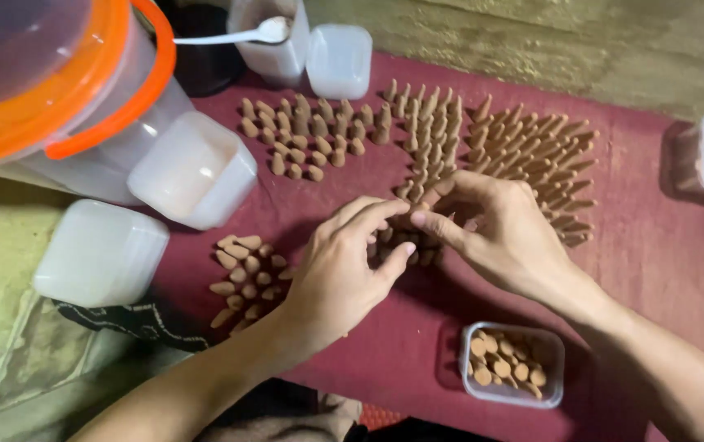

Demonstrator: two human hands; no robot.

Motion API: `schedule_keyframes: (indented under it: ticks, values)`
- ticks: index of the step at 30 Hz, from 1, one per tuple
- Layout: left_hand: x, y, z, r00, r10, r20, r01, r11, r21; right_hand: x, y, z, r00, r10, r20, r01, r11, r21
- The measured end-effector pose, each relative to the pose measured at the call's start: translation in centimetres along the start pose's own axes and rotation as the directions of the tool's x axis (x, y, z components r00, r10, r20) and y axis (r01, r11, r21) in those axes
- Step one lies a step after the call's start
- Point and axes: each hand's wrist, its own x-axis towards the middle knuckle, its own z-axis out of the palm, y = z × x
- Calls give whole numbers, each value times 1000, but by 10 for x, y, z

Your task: Packaging incense cones into a small plastic container

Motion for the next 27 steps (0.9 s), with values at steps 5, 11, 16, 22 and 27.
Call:
schedule_keyframes:
  ticks: [5, 11, 16, 22, 27]
  values:
    - [-16, 30, 14, 996, 81, 26, -79, 995, -64, -52, 13, -10, 1000, -29, 5, 28, 995, 100]
    - [-40, 55, 34, 974, 224, -23, -226, 967, -120, -109, 19, -5, 997, 62, -56, -41, 946, 321]
    - [-49, 55, 49, 964, 210, 162, -198, 977, -85, -132, 37, -3, 993, 20, -115, 15, 956, 294]
    - [-51, 42, 51, 873, 204, 443, -218, 976, -20, -138, 57, -13, 993, -23, -117, 34, 995, 97]
    - [-57, 30, 56, 786, 366, 498, -460, 884, 77, -134, 76, -23, 983, -169, -67, 167, 985, -35]
